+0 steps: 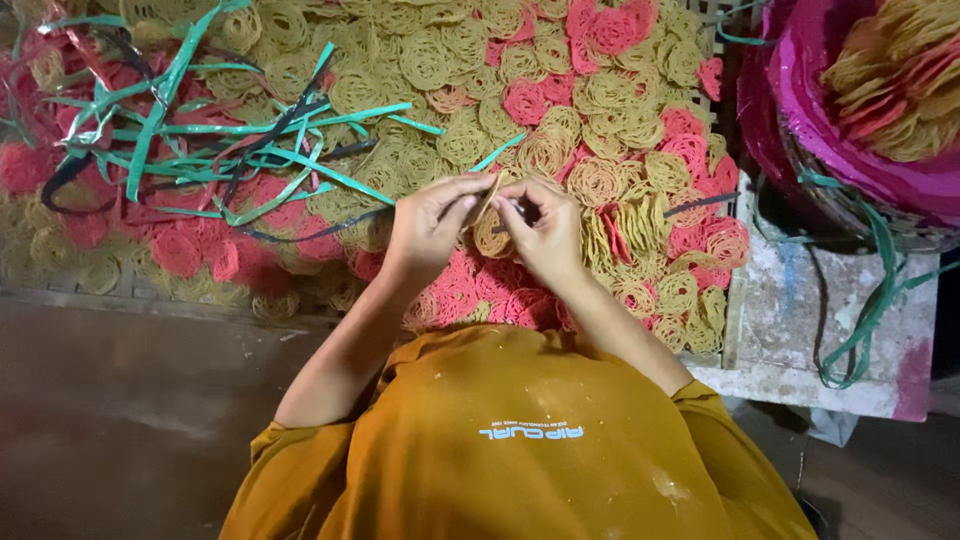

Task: The person gathers loose pink and yellow noodle loops from a tray, stacks them into a bundle, and secures the bundle with a rubber band. The person then places the finished bundle into a pink basket and repeats the process.

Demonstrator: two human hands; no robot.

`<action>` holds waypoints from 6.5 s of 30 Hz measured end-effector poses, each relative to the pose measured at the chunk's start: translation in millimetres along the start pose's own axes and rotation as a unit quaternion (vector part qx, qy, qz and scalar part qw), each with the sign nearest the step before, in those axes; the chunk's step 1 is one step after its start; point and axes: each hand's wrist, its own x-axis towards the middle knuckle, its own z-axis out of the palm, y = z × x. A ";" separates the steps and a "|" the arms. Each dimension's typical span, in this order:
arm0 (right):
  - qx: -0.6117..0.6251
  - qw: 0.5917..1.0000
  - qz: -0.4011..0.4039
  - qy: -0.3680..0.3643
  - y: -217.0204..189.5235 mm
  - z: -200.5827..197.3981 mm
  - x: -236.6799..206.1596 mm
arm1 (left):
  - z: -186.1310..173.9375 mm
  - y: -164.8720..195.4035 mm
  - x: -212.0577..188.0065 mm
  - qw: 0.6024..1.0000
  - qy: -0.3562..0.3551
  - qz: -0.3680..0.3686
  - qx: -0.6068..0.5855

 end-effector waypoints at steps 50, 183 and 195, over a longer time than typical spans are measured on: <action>-0.065 0.995 -0.038 -0.059 -27.2 -2.3 8.3 | -27.6 -50.1 -6.4 0.963 0.064 -0.197 -0.175; 0.142 0.990 0.012 -0.023 16.0 6.4 13.9 | -3.0 9.7 19.6 0.996 0.017 -0.064 -0.068; 0.019 0.996 -0.086 -0.010 7.7 6.8 10.3 | 14.1 -77.1 2.7 0.953 0.056 -0.126 -0.270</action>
